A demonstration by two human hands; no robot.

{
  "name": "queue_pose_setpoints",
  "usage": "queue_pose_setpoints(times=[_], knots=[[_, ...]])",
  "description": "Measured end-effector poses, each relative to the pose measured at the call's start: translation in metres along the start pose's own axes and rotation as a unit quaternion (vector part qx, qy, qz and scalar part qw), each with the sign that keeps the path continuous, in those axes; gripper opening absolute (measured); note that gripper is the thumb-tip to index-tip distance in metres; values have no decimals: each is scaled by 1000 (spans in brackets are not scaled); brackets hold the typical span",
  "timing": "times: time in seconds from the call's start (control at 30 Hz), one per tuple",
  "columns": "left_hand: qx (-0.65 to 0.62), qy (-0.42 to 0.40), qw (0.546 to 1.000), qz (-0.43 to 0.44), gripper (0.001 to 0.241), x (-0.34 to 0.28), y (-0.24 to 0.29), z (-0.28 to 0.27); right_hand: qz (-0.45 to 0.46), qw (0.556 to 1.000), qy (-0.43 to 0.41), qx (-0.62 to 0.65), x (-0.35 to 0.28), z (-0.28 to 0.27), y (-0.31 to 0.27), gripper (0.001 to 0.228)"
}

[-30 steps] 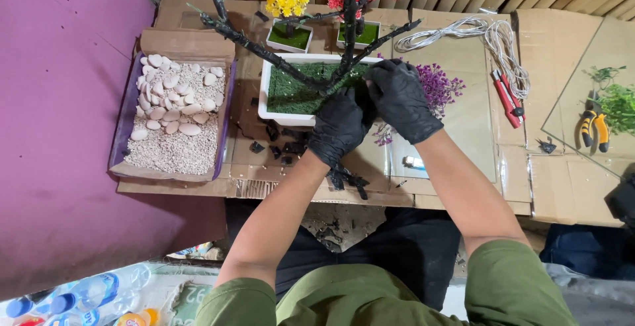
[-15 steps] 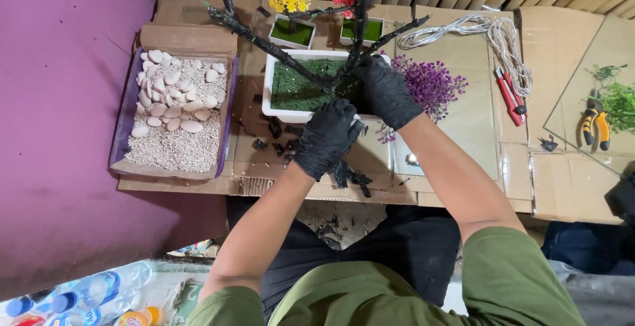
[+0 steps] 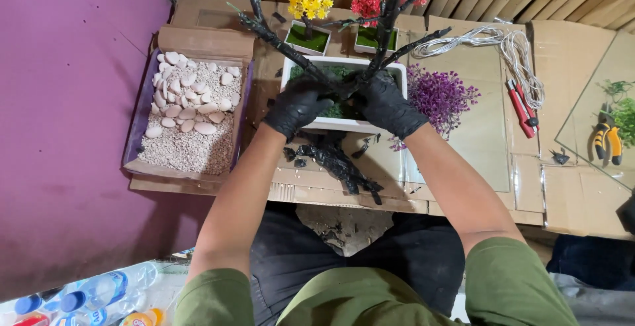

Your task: The person arranges a black artificial tree in a white rectangular planter filled with green moss. They then pick up a bunch of purple artificial flowers, separate a small cluster, and place it into the planter next to the tree.

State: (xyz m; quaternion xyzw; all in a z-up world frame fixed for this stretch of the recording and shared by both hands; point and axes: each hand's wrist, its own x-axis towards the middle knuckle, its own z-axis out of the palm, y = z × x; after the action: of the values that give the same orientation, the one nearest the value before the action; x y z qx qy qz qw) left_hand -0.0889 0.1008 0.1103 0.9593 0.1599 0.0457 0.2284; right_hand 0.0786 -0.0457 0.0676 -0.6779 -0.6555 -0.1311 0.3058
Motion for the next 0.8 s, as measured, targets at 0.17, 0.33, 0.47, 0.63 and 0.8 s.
queue_pose_setpoints(times=[0.17,0.33,0.47,0.63,0.8], knots=[[58,4,998,17,48,19,0,0,55,997,-35,39,-9,-1,10,26],[129,38,990,51,55,37,-29,32,52,997,-46,-19,-21,15,24,29],[89,53,989,108,64,36,-20,14,122,988,-95,17,-4,1,11,34],[46,-27,994,93,68,29,-14,0,45,995,-74,45,-22,17,38,26],[118,-43,990,69,66,23,-26,-8,0,996,-80,29,-34,-11,39,55]])
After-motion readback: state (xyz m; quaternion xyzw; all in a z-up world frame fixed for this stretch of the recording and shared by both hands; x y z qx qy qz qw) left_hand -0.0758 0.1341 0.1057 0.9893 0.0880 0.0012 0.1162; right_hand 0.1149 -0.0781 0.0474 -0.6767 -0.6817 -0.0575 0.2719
